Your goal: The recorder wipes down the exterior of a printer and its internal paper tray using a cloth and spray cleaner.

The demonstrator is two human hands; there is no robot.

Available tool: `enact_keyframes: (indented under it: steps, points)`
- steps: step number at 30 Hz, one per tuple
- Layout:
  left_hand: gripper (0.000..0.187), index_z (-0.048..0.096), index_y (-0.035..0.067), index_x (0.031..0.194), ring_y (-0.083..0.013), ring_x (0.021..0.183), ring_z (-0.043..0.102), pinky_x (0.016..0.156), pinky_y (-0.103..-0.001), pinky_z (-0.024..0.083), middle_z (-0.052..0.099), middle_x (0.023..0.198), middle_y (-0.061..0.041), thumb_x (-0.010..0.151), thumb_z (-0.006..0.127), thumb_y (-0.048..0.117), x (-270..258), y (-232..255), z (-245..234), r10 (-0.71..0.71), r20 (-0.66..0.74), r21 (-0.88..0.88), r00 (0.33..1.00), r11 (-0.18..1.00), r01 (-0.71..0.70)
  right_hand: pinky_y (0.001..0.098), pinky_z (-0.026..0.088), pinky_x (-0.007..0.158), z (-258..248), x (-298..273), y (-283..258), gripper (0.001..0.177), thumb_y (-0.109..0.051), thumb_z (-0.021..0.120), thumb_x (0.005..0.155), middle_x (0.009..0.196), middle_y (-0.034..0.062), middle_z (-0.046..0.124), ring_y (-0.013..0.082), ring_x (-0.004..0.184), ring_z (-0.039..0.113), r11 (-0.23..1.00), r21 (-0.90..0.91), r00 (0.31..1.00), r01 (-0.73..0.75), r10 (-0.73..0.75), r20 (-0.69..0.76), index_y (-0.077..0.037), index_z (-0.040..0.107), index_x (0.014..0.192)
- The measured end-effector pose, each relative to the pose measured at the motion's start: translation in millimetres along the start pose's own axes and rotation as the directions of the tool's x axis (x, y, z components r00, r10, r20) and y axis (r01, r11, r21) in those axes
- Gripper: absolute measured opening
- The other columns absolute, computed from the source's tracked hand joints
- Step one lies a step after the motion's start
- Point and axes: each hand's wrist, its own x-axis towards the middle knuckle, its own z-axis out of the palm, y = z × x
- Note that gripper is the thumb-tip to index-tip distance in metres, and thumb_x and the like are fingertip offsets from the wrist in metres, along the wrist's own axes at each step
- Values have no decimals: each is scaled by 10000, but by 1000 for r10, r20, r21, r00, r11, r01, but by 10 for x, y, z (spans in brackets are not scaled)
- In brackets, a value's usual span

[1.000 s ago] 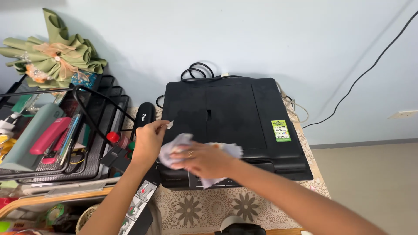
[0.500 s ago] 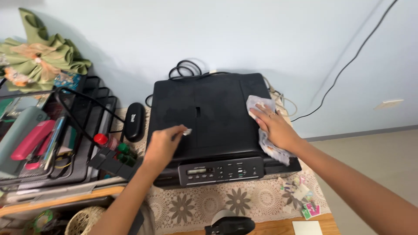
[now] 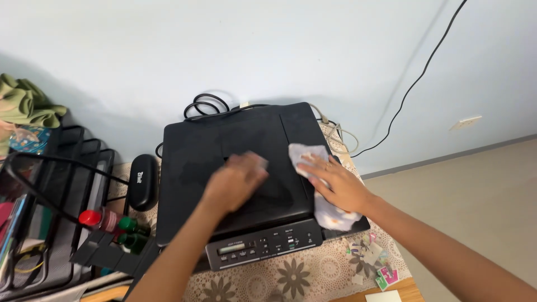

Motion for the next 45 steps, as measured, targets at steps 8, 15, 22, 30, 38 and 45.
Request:
enact_keyframes:
  steps: [8, 15, 22, 30, 38, 45]
  points:
    - [511, 616, 58, 1350, -379, 1303, 572, 1090, -488, 450, 616, 1408, -184, 1015, 558, 440, 228, -160, 174, 277, -64, -82, 959, 956, -282, 553, 292, 1187, 146, 378, 122, 401, -211, 485, 1034, 1500, 143, 542, 369, 1435, 432, 994, 66, 979, -85, 96, -180, -143, 564, 1421]
    - [518, 602, 93, 1375, -324, 1357, 546, 1131, -425, 425, 592, 1458, -136, 1012, 552, 459, 786, -815, 152, 16, -75, 23, 997, 1000, -14, 548, 295, 1185, 279, 740, 466, 414, -205, 475, 1033, 1463, 180, 571, 394, 1380, 492, 978, -14, 933, -209, 194, -304, -141, 578, 1429]
    - [717, 592, 34, 1406, -385, 1360, 513, 1153, -449, 399, 555, 1485, -198, 889, 673, 524, 732, -187, 104, 618, 200, -266, 760, 781, -565, 306, 447, 1049, 46, 690, 1003, 465, -350, 431, 1075, 1331, 96, 686, 164, 1216, 605, 624, 709, 714, -329, 655, -245, -127, 565, 1461]
    - [581, 618, 108, 1405, -368, 1384, 510, 1152, -446, 406, 578, 1494, -147, 954, 613, 475, 1289, -784, 112, 256, 37, -93, 966, 963, -252, 259, 475, 963, -429, 396, 861, 497, -402, 417, 1065, 1204, 46, 699, 92, 1074, 598, 576, 723, 683, -381, 703, -200, -139, 566, 1460]
    - [757, 535, 28, 1465, -370, 1440, 489, 1196, -475, 373, 525, 1543, -193, 951, 591, 581, 1084, -76, 346, 761, 256, -352, 596, 648, -675, 265, 524, 847, -411, 202, 859, 515, -430, 426, 1044, 1088, 53, 726, 93, 939, 634, 532, 725, 673, -438, 729, -128, -176, 574, 1467]
    - [780, 545, -8, 1406, -422, 1381, 456, 1119, -465, 372, 507, 1489, -226, 961, 541, 633, 1837, -226, 571, 446, 172, 85, 878, 882, -464, 253, 530, 864, -653, 213, 686, 522, -431, 426, 1030, 1101, 40, 737, 85, 945, 637, 518, 732, 719, -442, 693, -56, -194, 562, 1474]
